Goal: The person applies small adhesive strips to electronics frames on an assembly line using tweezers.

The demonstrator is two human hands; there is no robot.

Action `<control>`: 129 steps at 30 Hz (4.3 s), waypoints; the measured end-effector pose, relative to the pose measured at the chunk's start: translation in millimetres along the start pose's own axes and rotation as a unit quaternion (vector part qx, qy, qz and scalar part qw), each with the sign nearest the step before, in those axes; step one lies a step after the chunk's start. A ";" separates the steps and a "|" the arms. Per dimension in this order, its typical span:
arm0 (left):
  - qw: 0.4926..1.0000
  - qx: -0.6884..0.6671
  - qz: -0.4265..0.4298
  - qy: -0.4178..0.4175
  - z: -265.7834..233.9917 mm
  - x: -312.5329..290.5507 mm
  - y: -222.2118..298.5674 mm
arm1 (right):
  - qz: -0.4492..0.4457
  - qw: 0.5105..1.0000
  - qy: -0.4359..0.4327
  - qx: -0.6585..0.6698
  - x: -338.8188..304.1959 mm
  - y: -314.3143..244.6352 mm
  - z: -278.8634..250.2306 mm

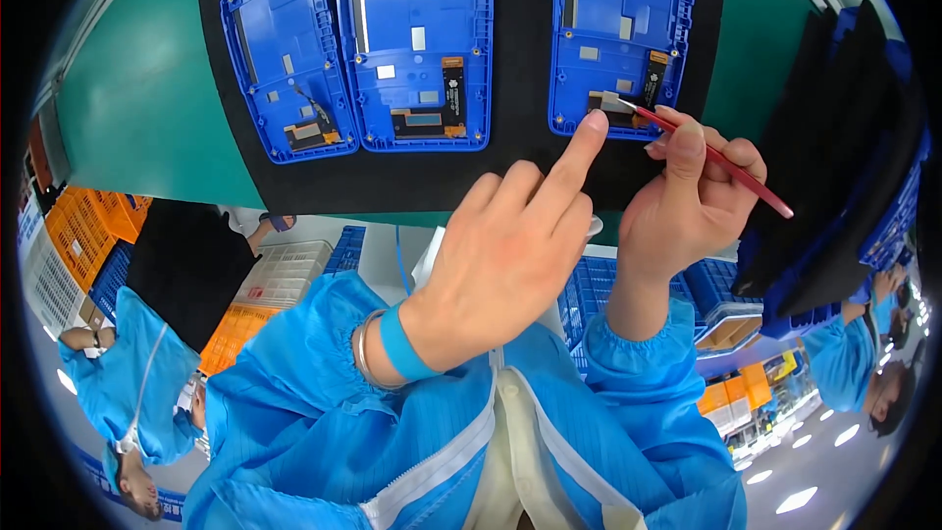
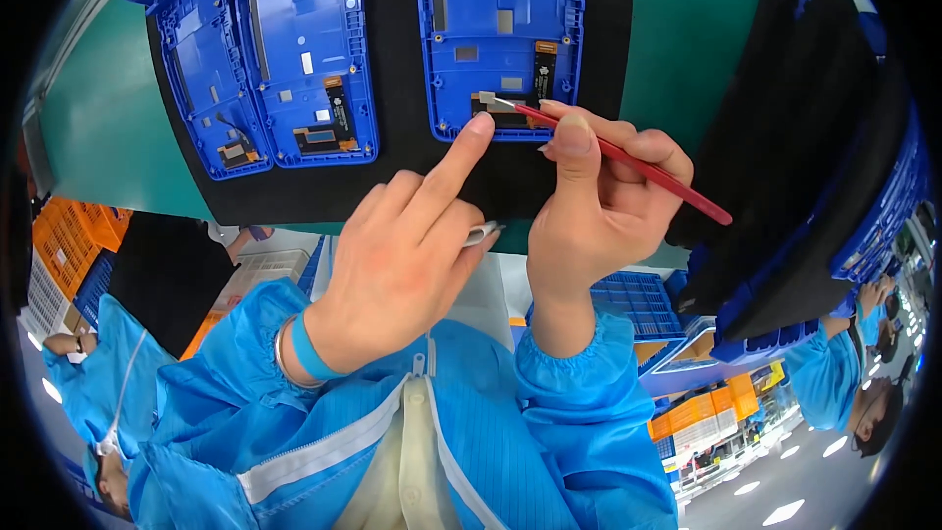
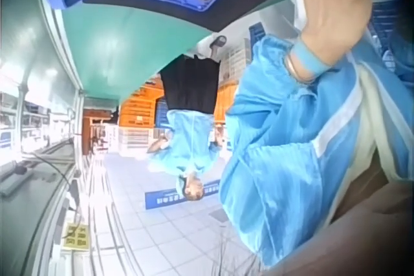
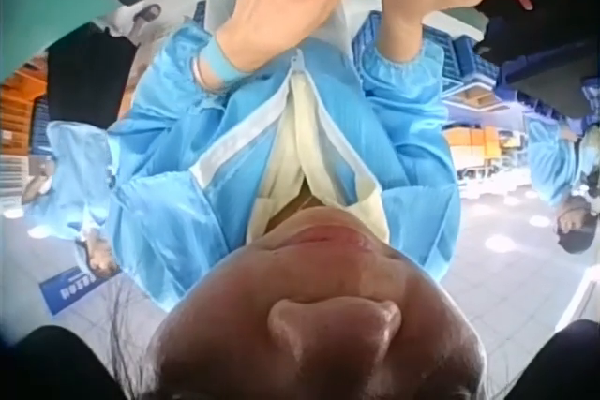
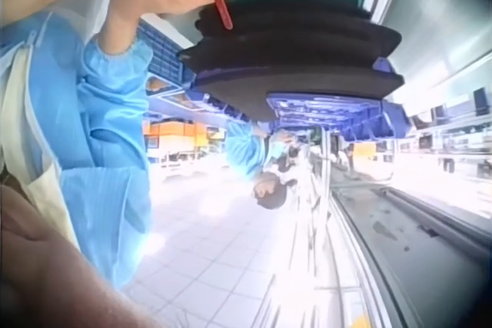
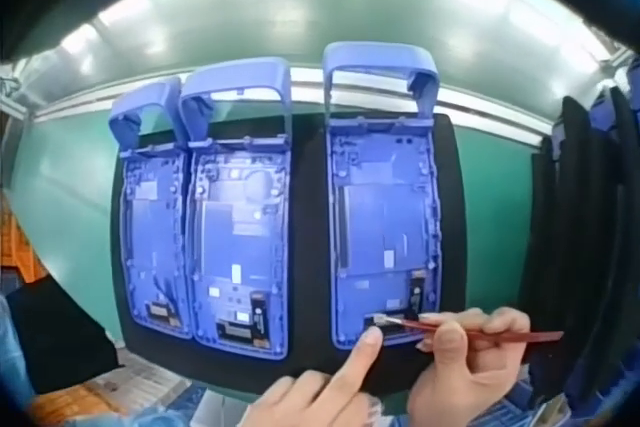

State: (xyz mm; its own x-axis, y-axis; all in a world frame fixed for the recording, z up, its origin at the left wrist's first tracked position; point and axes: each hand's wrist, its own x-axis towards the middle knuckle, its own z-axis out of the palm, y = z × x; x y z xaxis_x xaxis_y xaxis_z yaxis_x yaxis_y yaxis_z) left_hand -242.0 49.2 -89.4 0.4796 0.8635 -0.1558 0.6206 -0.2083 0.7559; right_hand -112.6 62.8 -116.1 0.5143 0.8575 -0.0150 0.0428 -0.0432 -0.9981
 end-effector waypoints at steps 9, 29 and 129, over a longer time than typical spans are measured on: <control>1.000 -0.002 -0.015 0.007 5.2 -4.5 -0.4 | -0.032 0.998 -0.033 -0.050 -4.1 5.4 -1.5; 0.999 0.013 -0.002 0.041 9.0 -6.8 -1.7 | -0.079 0.996 -0.029 -0.034 -5.1 7.4 6.0; 0.991 0.104 -0.064 0.052 -53.3 -72.6 -51.8 | -0.162 0.979 -0.111 -0.059 -67.9 14.9 77.1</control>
State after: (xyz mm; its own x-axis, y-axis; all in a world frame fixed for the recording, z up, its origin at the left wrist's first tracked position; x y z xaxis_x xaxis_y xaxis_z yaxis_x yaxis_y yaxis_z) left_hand -342.0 21.8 -83.3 0.3284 0.9297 -0.1667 0.7916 -0.1747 0.5855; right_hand -212.9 43.5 -134.5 0.2596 0.9255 0.2758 0.2775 0.2021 -0.9392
